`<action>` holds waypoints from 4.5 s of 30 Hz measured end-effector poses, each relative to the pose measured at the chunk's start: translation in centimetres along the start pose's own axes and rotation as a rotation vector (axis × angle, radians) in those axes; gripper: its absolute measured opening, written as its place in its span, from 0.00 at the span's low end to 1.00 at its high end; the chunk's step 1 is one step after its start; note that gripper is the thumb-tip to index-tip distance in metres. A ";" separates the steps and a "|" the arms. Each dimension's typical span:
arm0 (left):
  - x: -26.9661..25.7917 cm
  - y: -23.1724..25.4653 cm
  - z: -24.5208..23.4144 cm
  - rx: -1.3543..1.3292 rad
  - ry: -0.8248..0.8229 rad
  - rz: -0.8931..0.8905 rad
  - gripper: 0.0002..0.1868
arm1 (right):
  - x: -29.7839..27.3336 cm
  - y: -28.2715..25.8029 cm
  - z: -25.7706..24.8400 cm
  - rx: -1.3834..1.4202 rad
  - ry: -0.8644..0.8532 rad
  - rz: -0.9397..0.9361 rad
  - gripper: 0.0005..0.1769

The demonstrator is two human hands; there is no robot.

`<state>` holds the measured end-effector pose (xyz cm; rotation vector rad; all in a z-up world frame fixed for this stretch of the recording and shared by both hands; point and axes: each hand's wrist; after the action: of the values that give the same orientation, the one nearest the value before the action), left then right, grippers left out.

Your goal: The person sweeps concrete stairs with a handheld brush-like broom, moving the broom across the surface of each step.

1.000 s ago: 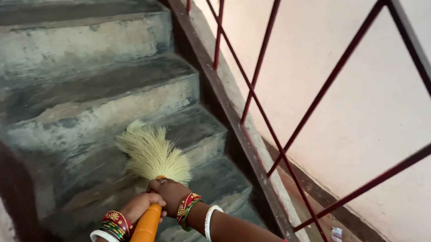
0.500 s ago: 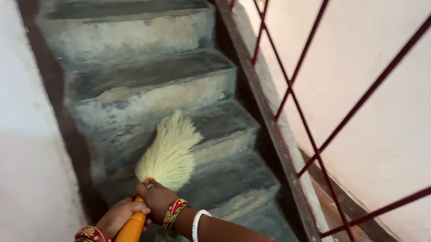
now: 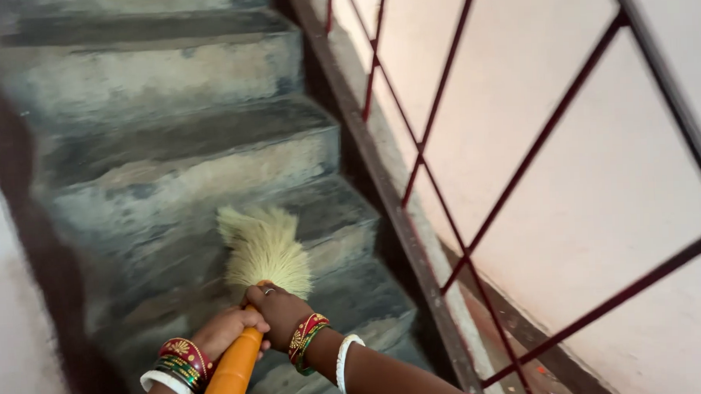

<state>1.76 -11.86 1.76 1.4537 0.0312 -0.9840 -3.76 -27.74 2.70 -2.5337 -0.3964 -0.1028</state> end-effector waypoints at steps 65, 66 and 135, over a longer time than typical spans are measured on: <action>-0.7 -4.1 -8.1 0.113 0.030 -0.034 0.20 | 3.5 -1.3 6.1 0.072 -0.092 -0.154 0.31; 0.0 -3.7 -7.1 0.103 0.034 -0.046 0.20 | 2.9 -0.8 5.0 0.065 -0.075 -0.139 0.30; -0.7 2.4 -6.4 0.188 0.000 -0.091 0.18 | 4.5 -3.3 3.7 0.115 0.094 0.008 0.25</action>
<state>6.14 -6.65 2.85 1.6356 0.0048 -1.0847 -0.48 -21.91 2.04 -2.4064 -0.3454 -0.1900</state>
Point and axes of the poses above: each hand's wrist, its own x-axis towards the middle knuckle, its own z-axis out of the palm, y = z × x, and after that the axes turned 1 degree about -x, right-handed
